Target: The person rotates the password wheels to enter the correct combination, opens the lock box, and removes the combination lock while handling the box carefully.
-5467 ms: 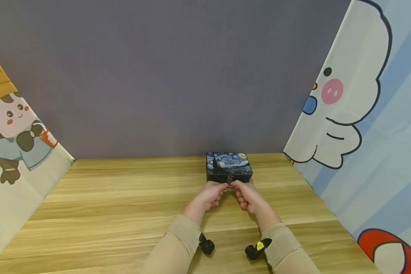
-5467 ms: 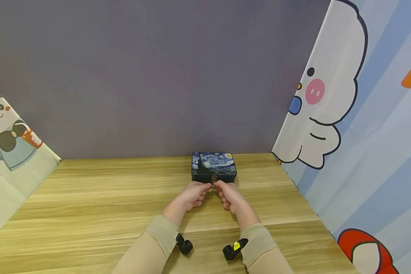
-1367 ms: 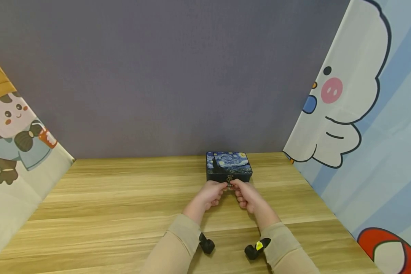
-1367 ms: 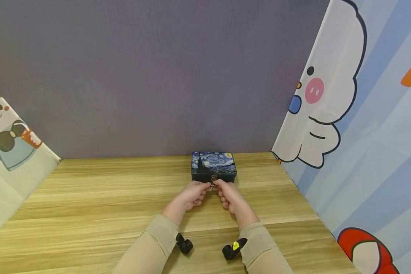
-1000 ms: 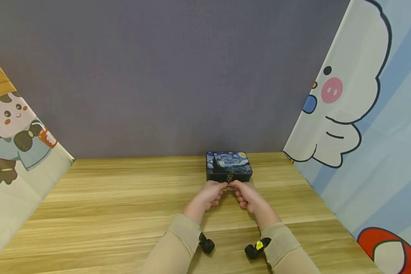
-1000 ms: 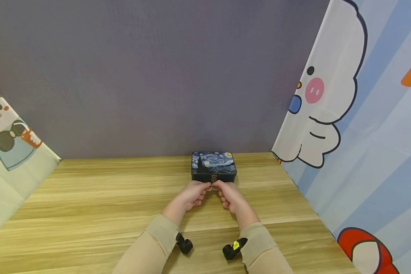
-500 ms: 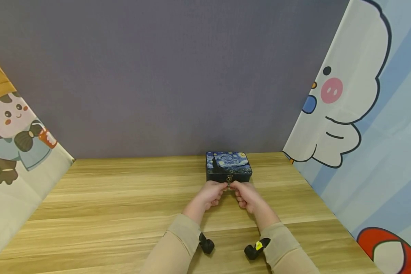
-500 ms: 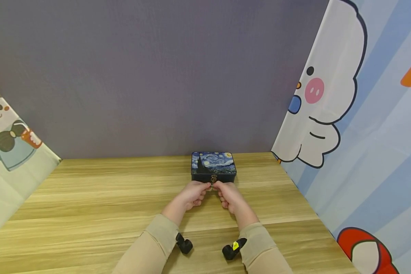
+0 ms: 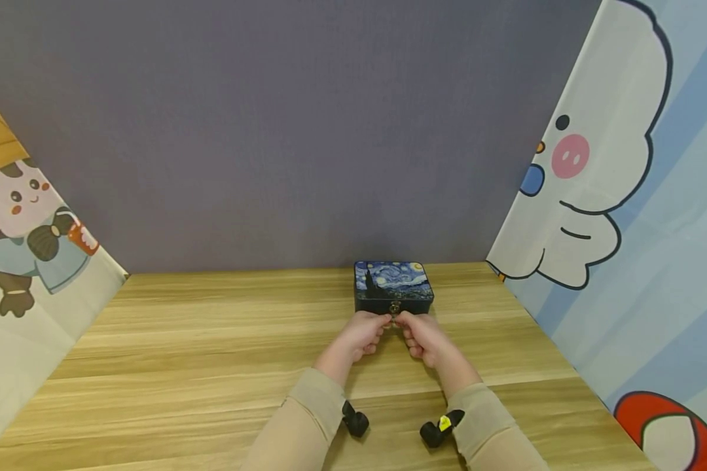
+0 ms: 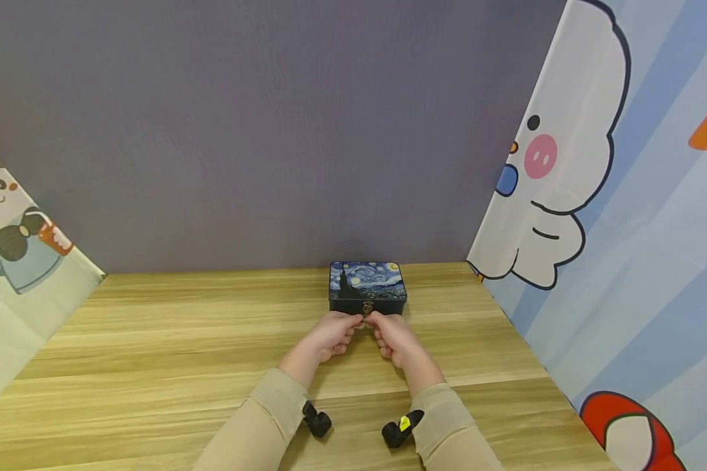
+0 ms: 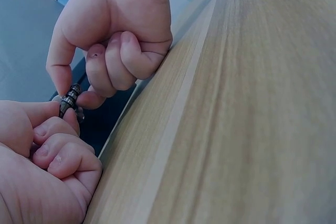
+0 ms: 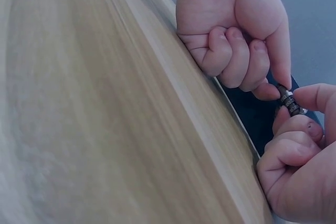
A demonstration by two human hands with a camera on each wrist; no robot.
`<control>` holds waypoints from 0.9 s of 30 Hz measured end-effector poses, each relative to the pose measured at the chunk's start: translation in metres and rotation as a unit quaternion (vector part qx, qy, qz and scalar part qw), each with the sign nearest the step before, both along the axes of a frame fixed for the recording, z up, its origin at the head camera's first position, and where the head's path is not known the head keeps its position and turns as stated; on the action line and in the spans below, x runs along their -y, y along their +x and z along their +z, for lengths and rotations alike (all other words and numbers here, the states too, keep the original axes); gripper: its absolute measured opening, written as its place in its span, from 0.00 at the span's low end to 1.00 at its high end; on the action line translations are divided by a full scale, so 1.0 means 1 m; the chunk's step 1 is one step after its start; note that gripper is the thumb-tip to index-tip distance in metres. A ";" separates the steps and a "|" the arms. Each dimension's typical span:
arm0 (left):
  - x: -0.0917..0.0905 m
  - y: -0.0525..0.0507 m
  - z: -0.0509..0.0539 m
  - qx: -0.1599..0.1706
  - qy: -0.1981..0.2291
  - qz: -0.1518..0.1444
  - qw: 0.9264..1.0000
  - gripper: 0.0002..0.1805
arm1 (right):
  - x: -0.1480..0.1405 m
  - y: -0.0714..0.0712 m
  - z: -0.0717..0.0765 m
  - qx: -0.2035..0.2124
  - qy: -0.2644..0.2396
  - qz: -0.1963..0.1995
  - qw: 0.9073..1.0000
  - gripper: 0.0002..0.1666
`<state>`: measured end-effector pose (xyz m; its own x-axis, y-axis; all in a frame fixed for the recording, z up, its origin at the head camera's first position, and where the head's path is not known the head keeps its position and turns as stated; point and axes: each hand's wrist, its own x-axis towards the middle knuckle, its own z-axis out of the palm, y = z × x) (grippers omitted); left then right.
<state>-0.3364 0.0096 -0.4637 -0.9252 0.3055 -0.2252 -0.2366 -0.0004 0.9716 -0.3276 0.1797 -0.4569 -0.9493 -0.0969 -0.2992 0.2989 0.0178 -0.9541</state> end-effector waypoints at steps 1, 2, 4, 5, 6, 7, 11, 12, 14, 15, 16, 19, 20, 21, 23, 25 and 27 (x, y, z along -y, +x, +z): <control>0.000 0.000 0.000 0.000 0.000 0.000 1.000 0.20 | 0.000 0.000 0.000 0.000 -0.002 0.000 1.000 0.11; 0.000 0.001 0.000 -0.001 -0.001 0.000 1.000 0.20 | 0.000 0.000 -0.001 0.001 -0.004 0.000 1.000 0.11; 0.000 0.001 0.001 -0.003 -0.002 0.001 1.000 0.20 | 0.000 0.000 -0.001 -0.001 -0.004 0.000 1.000 0.12; 0.000 0.001 0.001 -0.002 -0.001 0.002 1.000 0.20 | 0.001 0.000 -0.001 -0.002 -0.004 0.001 1.000 0.12; 0.000 0.001 0.001 -0.004 -0.002 0.003 1.000 0.21 | 0.001 0.001 -0.001 -0.002 -0.006 0.000 1.000 0.12; 0.000 0.001 0.001 -0.004 -0.002 0.004 1.000 0.21 | 0.001 0.001 -0.001 -0.002 -0.006 0.000 1.000 0.12; -0.001 0.001 0.000 -0.006 -0.004 0.007 1.000 0.21 | 0.001 0.002 0.000 -0.003 -0.006 0.001 1.000 0.12; -0.001 0.001 0.000 -0.006 -0.004 0.007 1.000 0.21 | 0.001 0.002 0.000 -0.002 -0.007 0.001 1.000 0.12; -0.001 0.001 0.000 -0.006 -0.003 0.006 1.000 0.20 | 0.001 0.002 0.000 -0.001 -0.007 0.002 1.000 0.12; -0.001 0.001 0.000 -0.006 -0.002 0.005 1.000 0.19 | 0.001 0.002 0.000 -0.001 -0.006 0.003 1.000 0.11; -0.001 0.001 0.000 -0.006 0.000 0.004 1.000 0.19 | 0.002 0.002 0.000 0.000 -0.005 0.004 1.000 0.11; -0.001 0.000 -0.002 -0.006 0.001 0.005 1.000 0.19 | 0.002 0.002 0.001 0.003 -0.004 0.004 1.000 0.10; -0.001 0.000 -0.002 -0.006 0.001 0.005 1.000 0.18 | 0.002 0.002 0.002 0.003 -0.004 0.004 1.000 0.10; -0.001 0.000 -0.002 -0.006 0.002 0.005 1.000 0.18 | 0.003 0.002 0.002 0.004 -0.005 0.004 1.000 0.10; -0.001 0.000 -0.002 -0.006 0.003 0.004 1.000 0.18 | 0.003 0.003 0.003 0.005 -0.006 0.003 1.000 0.10; -0.001 0.000 -0.002 -0.004 0.004 0.004 1.000 0.18 | 0.003 0.003 0.003 0.007 -0.007 0.003 1.000 0.10; -0.001 0.000 -0.002 -0.004 0.003 0.004 1.000 0.18 | 0.003 0.003 0.004 0.008 -0.007 0.004 1.000 0.10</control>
